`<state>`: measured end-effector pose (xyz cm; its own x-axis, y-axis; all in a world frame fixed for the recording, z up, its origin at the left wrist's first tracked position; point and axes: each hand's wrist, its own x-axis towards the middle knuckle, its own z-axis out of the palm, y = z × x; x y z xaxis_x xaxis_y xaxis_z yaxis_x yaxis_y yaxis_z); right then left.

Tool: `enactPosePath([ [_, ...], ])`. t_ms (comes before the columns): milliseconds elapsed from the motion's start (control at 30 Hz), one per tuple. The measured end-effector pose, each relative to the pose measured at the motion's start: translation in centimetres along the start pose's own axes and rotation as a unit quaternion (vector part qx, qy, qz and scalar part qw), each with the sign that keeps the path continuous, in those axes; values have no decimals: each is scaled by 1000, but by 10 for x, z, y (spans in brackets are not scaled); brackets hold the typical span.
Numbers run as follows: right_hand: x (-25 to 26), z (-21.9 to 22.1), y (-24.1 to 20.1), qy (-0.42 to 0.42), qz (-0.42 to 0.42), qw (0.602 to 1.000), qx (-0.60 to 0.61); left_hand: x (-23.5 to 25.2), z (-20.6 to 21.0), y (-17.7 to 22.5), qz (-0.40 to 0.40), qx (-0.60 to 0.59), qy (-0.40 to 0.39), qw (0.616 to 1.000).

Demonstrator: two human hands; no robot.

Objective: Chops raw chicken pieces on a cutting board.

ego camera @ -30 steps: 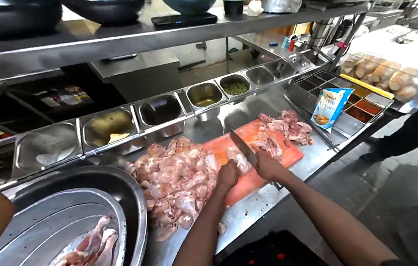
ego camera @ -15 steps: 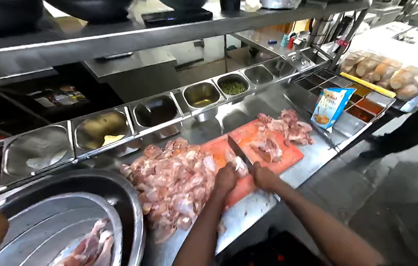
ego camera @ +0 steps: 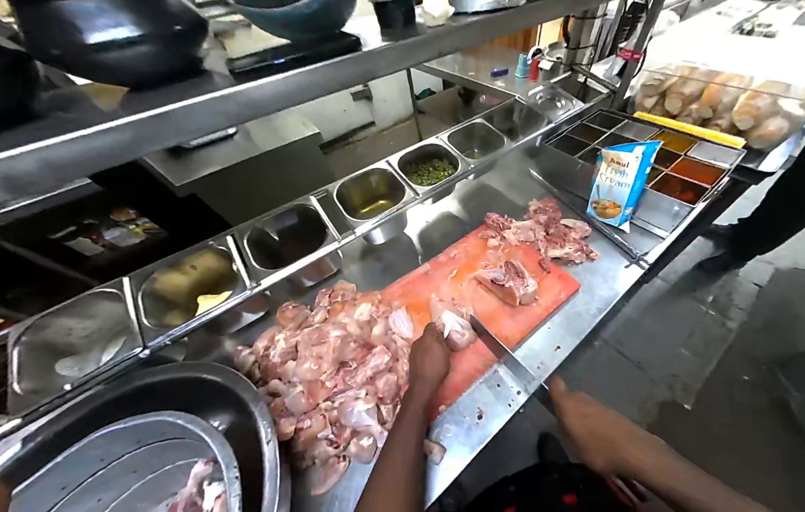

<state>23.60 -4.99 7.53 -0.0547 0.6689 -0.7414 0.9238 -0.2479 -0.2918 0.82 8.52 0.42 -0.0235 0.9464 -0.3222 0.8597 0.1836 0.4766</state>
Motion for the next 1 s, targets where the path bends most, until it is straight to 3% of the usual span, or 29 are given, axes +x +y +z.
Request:
enactPosePath([
  [167,-20,-45,6,27,-43,999,6,1,-1,-10,22,-26,-16,999],
  [267,-31,-65,-13,207,-116,971,42,1,1,-13,31,-26,-17,999],
  [333,-13,-58,-32,376,-185,904,82,0,2,-13,28,-26,-9,999],
  [367,4,-53,-44,426,-202,877,97,-1,2,-12,25,-24,-10,999],
  [400,24,-49,-56,428,-194,877,96,-1,1,-11,24,-23,-12,999],
  [433,44,-46,-67,373,-169,909,78,-1,0,-10,23,-20,-15,999],
  [467,65,-47,-75,268,-129,953,53,-2,0,-8,18,-17,-18,1000],
  [533,101,-45,-87,111,-82,990,20,-6,1,-8,16,-12,-23,1000],
  [733,99,-43,-93,96,-69,993,-3,-13,2,-6,-4,-7,5,1000],
  [867,73,-35,-58,50,-62,997,-4,-18,0,-9,-32,-14,25,999],
  [1000,69,-39,-17,15,-63,995,80,-34,-9,-20,-28,-66,38,997],
])
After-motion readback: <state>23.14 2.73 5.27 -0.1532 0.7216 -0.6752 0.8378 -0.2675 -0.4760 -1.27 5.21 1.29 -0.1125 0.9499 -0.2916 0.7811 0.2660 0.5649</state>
